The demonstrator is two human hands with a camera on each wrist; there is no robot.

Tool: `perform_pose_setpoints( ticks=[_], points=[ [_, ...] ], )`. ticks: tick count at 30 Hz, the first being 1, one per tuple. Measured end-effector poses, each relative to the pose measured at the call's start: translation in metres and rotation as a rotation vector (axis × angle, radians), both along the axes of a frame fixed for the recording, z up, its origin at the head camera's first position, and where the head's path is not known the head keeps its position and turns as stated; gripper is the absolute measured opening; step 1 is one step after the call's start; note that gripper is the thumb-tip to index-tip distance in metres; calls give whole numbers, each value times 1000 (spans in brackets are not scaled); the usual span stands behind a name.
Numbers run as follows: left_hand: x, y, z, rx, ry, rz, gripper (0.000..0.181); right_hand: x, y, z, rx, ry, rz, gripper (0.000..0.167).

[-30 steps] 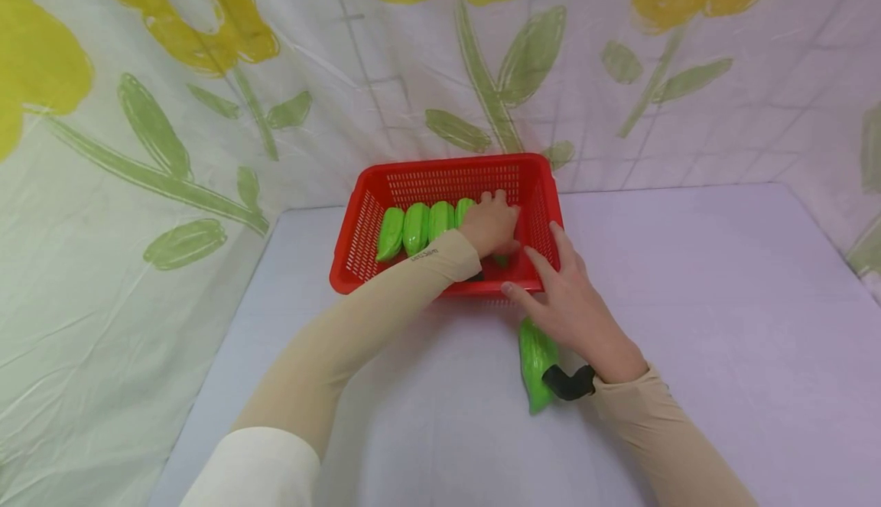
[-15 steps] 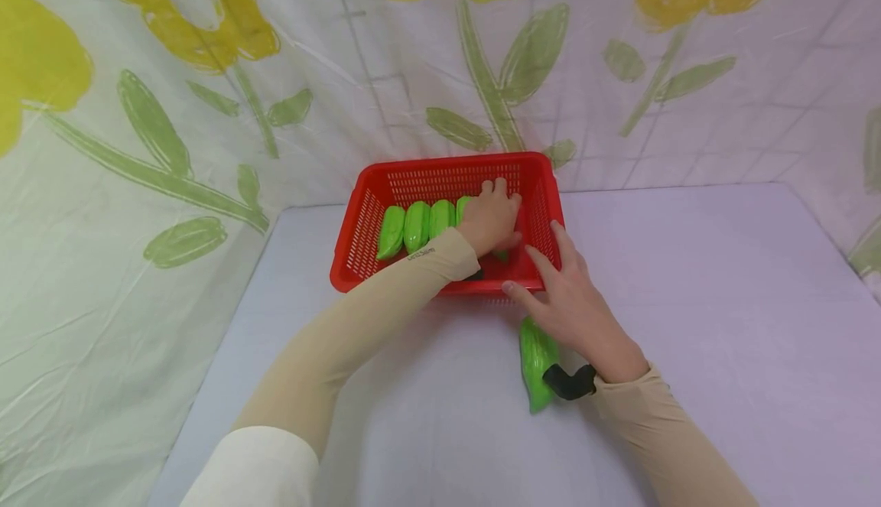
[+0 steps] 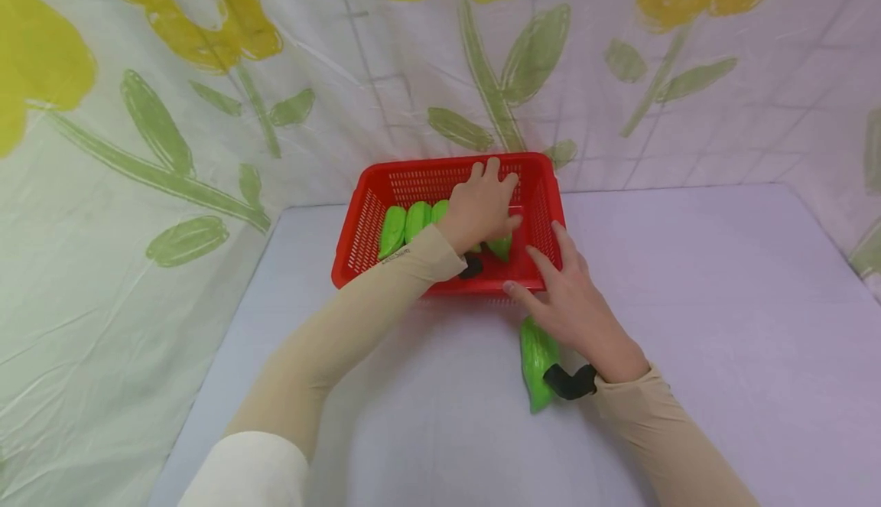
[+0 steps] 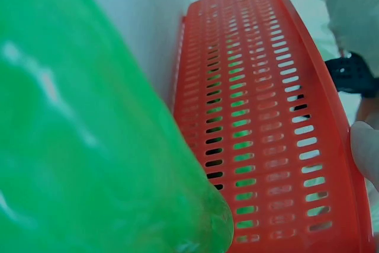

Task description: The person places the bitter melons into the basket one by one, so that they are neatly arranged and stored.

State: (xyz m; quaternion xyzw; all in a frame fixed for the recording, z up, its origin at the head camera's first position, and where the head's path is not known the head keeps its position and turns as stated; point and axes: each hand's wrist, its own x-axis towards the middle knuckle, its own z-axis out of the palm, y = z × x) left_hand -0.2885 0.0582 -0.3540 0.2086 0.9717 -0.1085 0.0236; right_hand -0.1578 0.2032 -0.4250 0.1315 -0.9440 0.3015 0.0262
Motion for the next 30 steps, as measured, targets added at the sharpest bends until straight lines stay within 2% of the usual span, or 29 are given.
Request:
perform_pose_setpoints(
  ticks=[5,8,14,22,27,30],
  points=[
    [11,-4,13,-24,35,-2,71,0,0,1,1,-2,1,78],
    [20,-7,17,-21,69,-22,69,0,0,1,-4,-1,5,78],
    [42,-16,24,35,137,-78,64,0,0,1,-10,16,8,76],
    [76,-27,23,103,211,-138,62,0,0,2,-8,35,12,73],
    [96,-35,17,161,269,-182,60,1,0,2,-10,37,16,69],
    [109,-38,11,168,303,-216,60,0,0,2,-10,42,25,68]
  ],
)
